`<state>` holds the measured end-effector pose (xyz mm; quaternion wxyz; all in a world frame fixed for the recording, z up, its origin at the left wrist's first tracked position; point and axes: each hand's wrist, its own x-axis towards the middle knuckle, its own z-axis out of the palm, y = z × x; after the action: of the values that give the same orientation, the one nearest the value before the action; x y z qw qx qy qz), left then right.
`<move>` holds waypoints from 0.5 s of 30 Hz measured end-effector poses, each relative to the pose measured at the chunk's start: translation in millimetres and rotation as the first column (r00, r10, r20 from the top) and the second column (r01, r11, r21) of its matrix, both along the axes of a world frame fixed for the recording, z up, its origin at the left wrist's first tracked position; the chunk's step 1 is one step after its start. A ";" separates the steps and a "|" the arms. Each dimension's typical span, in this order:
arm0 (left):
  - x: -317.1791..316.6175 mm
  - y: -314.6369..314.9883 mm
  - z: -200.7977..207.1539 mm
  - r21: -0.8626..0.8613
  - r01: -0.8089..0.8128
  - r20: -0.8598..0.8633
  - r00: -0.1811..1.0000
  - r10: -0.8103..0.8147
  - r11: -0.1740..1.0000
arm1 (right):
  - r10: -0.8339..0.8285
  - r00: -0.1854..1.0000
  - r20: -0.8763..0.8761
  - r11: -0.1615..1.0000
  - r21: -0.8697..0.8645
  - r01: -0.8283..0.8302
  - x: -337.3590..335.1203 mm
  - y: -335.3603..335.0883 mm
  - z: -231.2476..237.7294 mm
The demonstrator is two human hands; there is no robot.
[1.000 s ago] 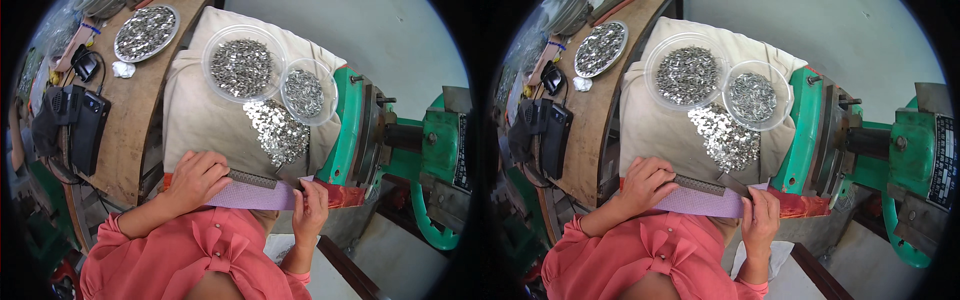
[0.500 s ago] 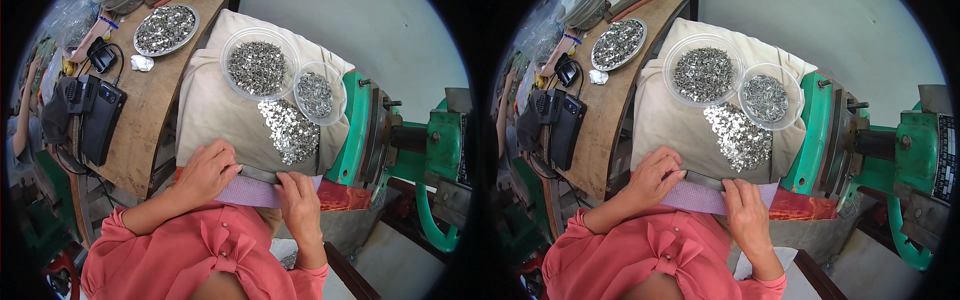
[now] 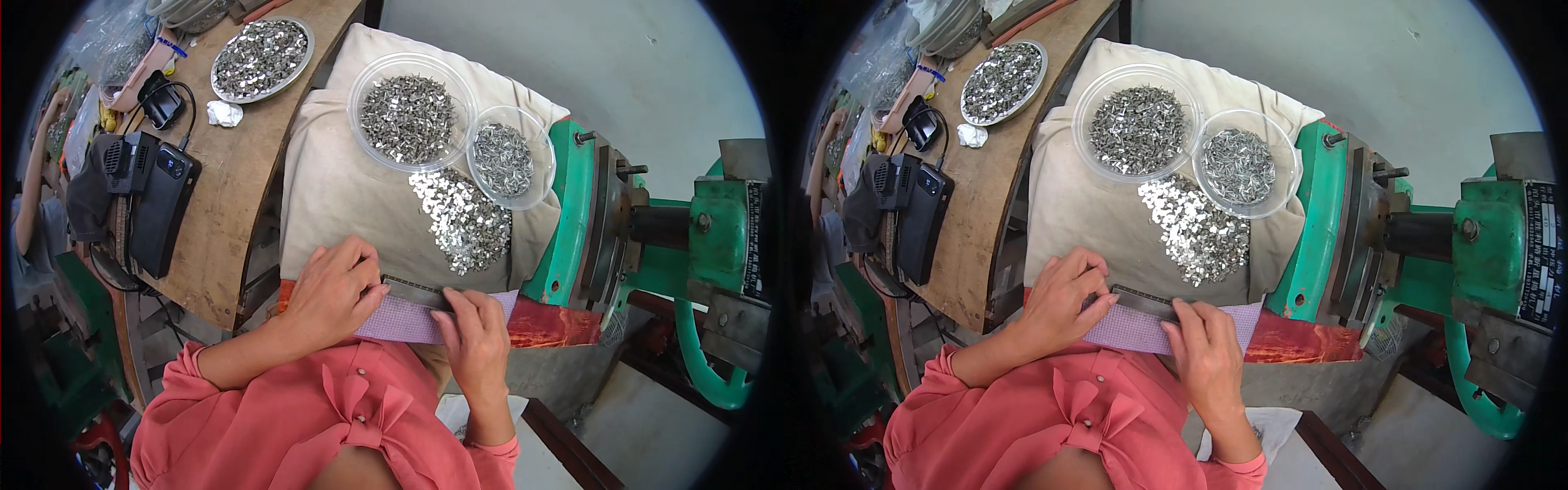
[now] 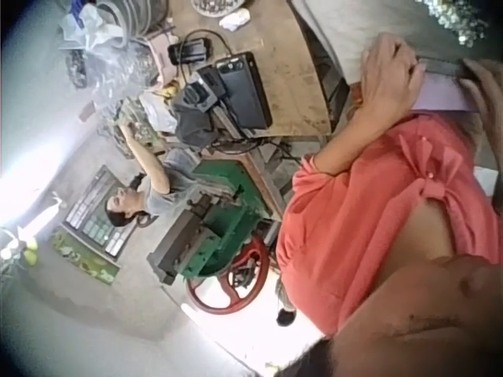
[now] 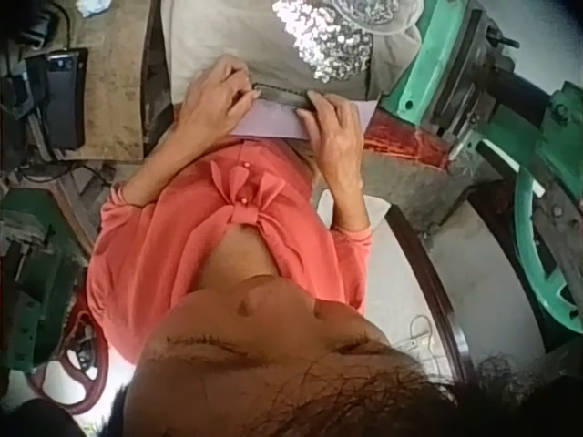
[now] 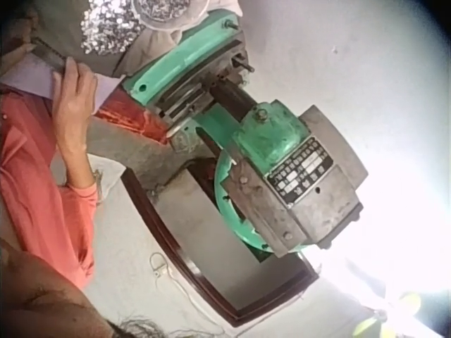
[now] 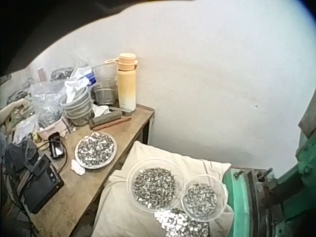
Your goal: The person assembles small metal components onto a metal carrier strip using a manual press machine.
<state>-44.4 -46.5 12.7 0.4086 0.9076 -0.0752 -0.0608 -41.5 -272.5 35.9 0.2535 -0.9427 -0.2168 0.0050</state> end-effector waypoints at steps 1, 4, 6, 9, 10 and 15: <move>-0.9 0.1 0.1 0.002 -0.001 0.001 1.000 0.001 1.000 | -0.074 0.997 0.003 0.997 0.031 0.074 -3.0 -2.9 -2.9; 0.8 -1.5 0.0 -0.009 -0.004 0.002 1.000 0.004 1.000 | -0.199 0.980 0.002 0.979 0.056 0.198 -12.1 -12.1 -15.3; 1.0 -1.9 1.3 -0.018 0.009 -0.005 1.000 -0.009 1.000 | -0.262 0.965 -0.007 0.964 0.051 0.262 -17.6 -11.1 -21.8; 2.5 -0.8 5.4 -0.039 -0.025 -0.091 0.996 0.021 0.999 | -0.319 0.947 0.032 0.943 0.108 0.314 -18.9 -9.1 -27.1; 2.2 0.5 5.6 -0.029 -0.010 -0.078 0.997 0.007 1.000 | -0.297 0.954 0.034 0.947 0.139 0.290 -17.6 -10.3 -28.3; 4.8 12.6 6.0 -0.017 0.157 -0.028 0.987 -0.158 0.987 | -0.231 0.970 0.082 0.947 0.250 0.204 -18.0 -19.8 -32.4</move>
<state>-39.6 -34.0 18.7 0.4102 0.8948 -0.1413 -0.1055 -59.5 -292.3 3.5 0.3518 -0.9223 -0.1241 -0.1012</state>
